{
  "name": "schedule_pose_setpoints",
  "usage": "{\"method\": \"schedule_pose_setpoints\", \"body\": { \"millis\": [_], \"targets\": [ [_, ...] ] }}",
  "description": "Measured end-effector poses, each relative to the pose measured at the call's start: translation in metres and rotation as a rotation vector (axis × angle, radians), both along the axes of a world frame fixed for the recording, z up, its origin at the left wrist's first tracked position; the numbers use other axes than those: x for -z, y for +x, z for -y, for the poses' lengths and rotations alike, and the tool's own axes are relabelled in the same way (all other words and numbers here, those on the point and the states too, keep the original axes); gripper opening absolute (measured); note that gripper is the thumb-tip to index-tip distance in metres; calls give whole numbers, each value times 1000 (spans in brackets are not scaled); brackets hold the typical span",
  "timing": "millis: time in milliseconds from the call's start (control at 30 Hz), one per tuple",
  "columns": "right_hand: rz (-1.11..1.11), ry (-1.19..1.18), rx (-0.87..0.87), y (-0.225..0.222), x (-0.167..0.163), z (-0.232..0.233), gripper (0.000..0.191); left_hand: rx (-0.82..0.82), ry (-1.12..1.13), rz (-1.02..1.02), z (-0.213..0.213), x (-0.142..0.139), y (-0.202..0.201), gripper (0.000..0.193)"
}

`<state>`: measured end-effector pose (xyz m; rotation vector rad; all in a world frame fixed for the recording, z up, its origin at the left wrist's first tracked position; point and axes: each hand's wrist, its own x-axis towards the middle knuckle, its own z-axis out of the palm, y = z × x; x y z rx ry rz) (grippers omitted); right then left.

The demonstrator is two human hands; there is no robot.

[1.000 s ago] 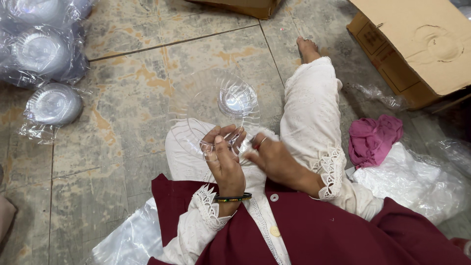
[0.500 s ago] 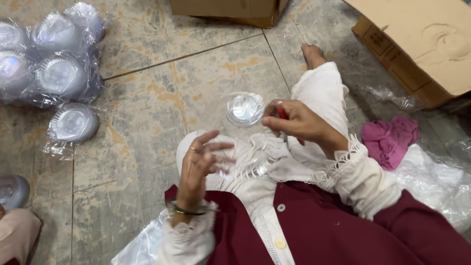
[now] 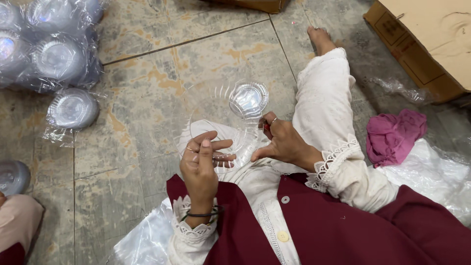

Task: The person sits on the floor and assembles clear plastic dishes by pressing a smaller bowl into a larger plate. They handle the parts one at a time, occasionally using a red tool to adjust the fit, and place the assembled units on the floor.

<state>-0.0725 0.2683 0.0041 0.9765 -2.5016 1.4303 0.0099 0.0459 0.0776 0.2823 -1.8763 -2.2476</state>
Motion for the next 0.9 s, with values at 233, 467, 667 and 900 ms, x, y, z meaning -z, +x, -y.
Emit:
{"method": "schedule_pose_setpoints", "body": {
  "millis": [233, 467, 667, 900],
  "targets": [
    [-27, 12, 27, 14, -4, 5, 76, -69, 53, -81, -16, 6, 1, 34],
    [-71, 49, 94, 22, -4, 37, 40, -213, 154, -236, -35, 41, -16, 35],
    [78, 167, -45, -1, -2, 31, 35, -611, 297, -79, 55, 89, -90, 29],
    [534, 8, 197, -52, -39, -40, 25, -310, -171, 276, 135, 156, -180, 24]
  ]
}}
